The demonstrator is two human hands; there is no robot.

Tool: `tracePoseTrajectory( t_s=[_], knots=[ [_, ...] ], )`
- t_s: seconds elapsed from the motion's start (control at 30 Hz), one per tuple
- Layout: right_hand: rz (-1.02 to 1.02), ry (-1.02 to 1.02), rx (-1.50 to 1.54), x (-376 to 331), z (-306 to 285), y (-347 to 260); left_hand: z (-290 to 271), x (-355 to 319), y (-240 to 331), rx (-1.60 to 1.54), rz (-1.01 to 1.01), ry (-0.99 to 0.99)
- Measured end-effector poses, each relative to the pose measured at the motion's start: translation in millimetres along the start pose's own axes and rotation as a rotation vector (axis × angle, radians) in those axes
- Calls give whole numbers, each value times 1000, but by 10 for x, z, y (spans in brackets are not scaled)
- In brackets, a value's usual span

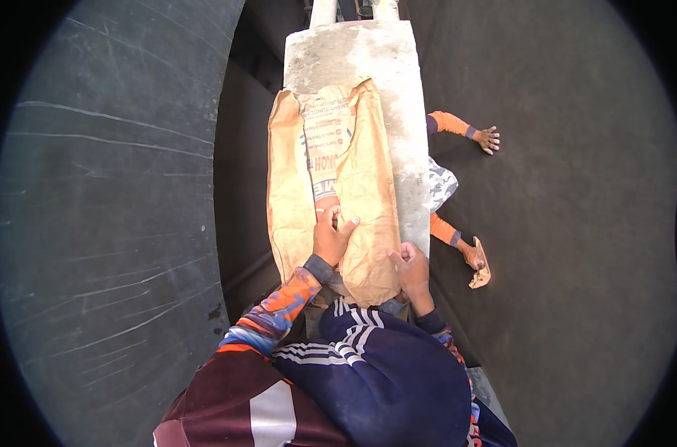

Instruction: The person wraps a wooden block with a brown paper bag, folds the edges, and secures it around the block. The person then places the wrapped block on a wooden plank on the ramp.

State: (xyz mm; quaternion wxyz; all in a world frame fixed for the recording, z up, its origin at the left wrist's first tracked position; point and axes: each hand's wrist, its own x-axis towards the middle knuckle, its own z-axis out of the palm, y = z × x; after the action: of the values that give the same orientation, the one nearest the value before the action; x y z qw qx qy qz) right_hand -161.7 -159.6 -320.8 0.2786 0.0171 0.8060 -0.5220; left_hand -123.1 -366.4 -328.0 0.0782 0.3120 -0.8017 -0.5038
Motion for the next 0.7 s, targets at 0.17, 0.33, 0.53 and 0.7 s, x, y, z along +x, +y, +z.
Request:
tracePoseTrajectory(
  t_s=[0.17, 0.33, 0.53, 0.7],
  knots=[
    [-6, -9, -108, -12, -70, -73, 12, 148, -165, -438, -200, -83],
    [-24, -61, -129, -16, -96, -121, -33, 262, -223, -386, -209, -135],
    [-2, -158, -177, 52, -154, -83, -124, 335, -227, -407, -221, -242],
    [0, -170, -155, 101, -160, -53, -130, 372, -365, -407, -166, -295]
  ],
)
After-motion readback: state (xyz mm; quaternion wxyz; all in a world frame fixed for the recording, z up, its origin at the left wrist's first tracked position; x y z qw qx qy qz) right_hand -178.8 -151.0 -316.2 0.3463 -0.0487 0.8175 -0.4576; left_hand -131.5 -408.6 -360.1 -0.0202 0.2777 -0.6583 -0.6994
